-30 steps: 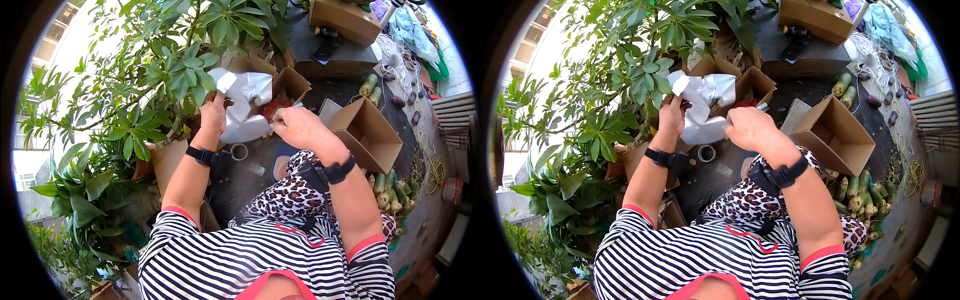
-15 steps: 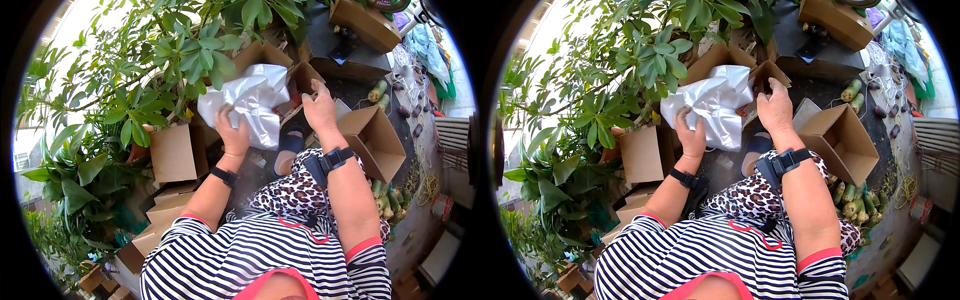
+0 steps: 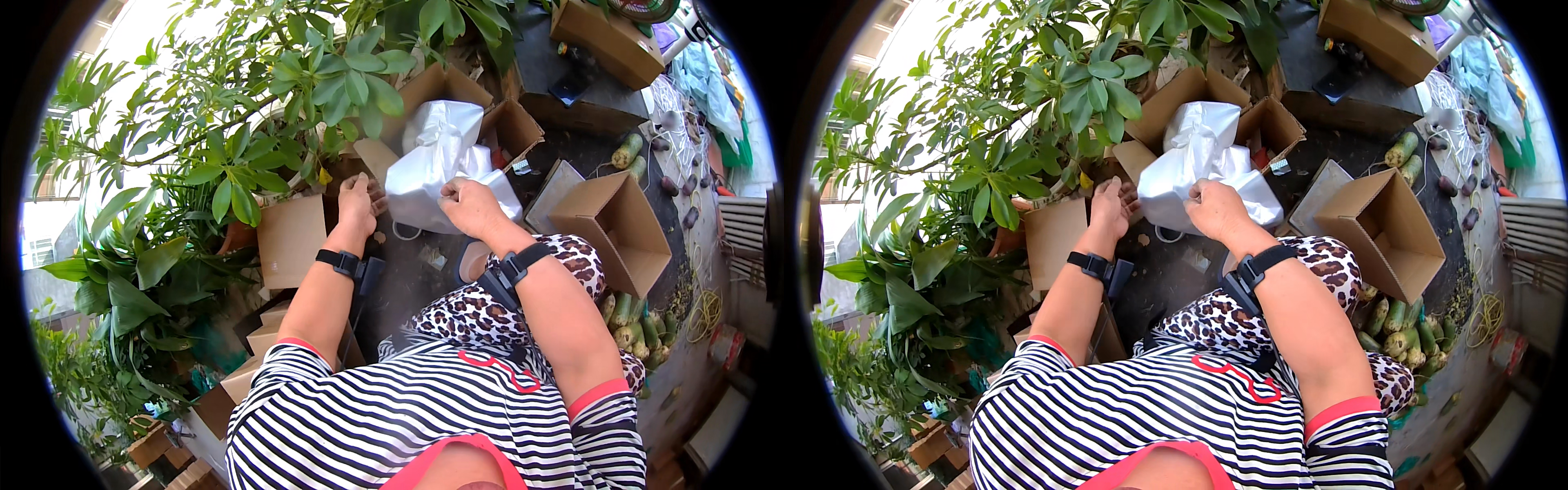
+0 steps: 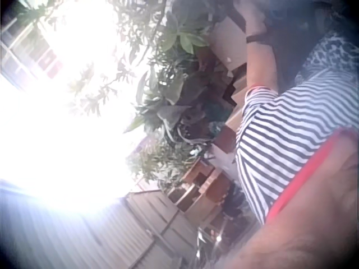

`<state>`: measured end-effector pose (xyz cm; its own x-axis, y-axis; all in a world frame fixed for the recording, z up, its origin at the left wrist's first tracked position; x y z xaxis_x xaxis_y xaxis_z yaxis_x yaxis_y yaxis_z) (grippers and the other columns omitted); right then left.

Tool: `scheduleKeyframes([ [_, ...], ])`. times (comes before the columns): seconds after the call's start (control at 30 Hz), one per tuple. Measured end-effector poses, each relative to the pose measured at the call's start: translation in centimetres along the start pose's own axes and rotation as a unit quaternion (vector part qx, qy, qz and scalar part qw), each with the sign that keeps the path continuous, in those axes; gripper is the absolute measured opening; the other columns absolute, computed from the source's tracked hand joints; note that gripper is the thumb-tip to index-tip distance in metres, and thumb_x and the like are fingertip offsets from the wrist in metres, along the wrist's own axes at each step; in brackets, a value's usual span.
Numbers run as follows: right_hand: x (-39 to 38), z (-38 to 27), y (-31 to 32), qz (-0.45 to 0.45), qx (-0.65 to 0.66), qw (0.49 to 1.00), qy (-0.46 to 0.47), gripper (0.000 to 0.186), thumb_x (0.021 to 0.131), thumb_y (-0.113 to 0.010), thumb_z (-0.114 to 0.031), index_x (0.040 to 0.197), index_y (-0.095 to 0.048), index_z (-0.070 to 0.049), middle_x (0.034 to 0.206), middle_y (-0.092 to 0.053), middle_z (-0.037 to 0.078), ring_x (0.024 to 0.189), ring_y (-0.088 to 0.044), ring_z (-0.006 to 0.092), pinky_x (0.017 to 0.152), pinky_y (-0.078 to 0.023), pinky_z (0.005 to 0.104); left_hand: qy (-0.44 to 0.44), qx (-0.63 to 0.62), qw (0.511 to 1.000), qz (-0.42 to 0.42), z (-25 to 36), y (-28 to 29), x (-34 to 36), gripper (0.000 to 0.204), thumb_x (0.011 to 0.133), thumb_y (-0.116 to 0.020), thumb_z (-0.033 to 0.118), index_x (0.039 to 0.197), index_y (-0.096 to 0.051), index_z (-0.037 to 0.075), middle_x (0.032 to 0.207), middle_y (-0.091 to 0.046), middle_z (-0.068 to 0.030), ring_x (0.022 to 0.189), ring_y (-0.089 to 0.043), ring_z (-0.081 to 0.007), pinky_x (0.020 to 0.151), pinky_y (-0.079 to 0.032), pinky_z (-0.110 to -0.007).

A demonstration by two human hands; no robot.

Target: The person packs green vegetables into a cardboard box lined with a plastic bag. They place the vegetables one by one into the box, fold the flaps, and seal the box using a tape dispenser. The process is repeated for a second box.

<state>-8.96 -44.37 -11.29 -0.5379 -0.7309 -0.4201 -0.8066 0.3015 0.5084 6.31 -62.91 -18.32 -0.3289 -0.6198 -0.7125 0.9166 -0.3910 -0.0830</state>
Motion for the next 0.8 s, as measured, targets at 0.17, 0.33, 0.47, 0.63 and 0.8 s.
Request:
scheduleKeyframes([
  [0.17,1.0,2.9,-1.1,-0.029,-0.116,0.993,-0.007,0.053,0.077,-0.067,-0.027,0.12,-0.06,0.004,0.114,-0.065,0.026,0.11,-0.062,0.0386,0.096,-0.048,0.0409,0.206,-0.118,0.96,-0.148,-6.1,-3.7,-2.0,0.047,0.1,-0.047,0.05,0.113,-0.056,0.005,0.104,-0.062,-0.0093,0.081,-0.057,-0.0229,0.065,-0.046,-0.032],
  [0.33,1.5,5.0,-0.8,-0.036,-0.12,0.992,-0.01,0.055,0.075,-0.074,-0.03,0.118,-0.064,0.002,0.109,-0.067,0.025,0.105,-0.064,0.0392,0.094,-0.049,0.0402,0.162,0.128,0.957,-0.203,-8.2,-5.6,-4.0,0.04,0.095,-0.063,0.036,0.117,-0.059,0.003,0.097,-0.063,-0.005,0.075,-0.055,-0.0167,0.067,-0.045,-0.032],
  [0.47,1.5,2.7,1.5,0.045,-0.058,0.997,-0.02,0.031,0.079,-0.072,-0.026,0.101,-0.073,-0.004,0.097,-0.07,0.022,0.096,-0.066,0.0399,0.086,-0.051,0.0433,0.017,0.041,0.98,-0.193,-5.5,-7.6,-5.5,0.041,0.096,-0.064,0.032,0.121,-0.059,0.0,0.102,-0.065,-0.005,0.079,-0.061,-0.0144,0.068,-0.05,-0.031],
  [0.63,1.8,3.4,5.1,0.189,-0.025,0.982,-0.005,0.024,0.085,-0.065,-0.023,0.1,-0.074,-0.006,0.098,-0.07,0.02,0.096,-0.065,0.0398,0.087,-0.051,0.0429,-0.035,-0.019,0.987,-0.155,-2.3,-8.0,-6.1,0.038,0.096,-0.064,0.033,0.114,-0.062,0.0,0.098,-0.066,-0.0058,0.083,-0.064,-0.015,0.069,-0.052,-0.03],
  [0.8,1.0,5.9,11.5,0.388,0.217,0.887,-0.123,0.03,0.091,-0.057,-0.019,0.102,-0.069,0.006,0.096,-0.071,0.02,0.091,-0.068,0.0277,0.082,-0.05,0.0372,-0.104,-0.078,0.99,0.054,2.0,-4.4,0.1,0.038,0.101,-0.053,0.029,0.117,-0.06,-0.005,0.103,-0.067,-0.0113,0.086,-0.065,-0.0227,0.076,-0.054,-0.038],
])
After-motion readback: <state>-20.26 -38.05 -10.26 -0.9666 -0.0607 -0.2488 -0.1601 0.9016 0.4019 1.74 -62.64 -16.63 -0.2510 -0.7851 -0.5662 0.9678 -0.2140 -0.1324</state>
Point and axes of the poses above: each hand's wrist, its own x-axis towards the middle knuckle, its own y-axis out of the back of the hand, z = x × y, the point moved 4 cm from there along x, towards the middle knuckle
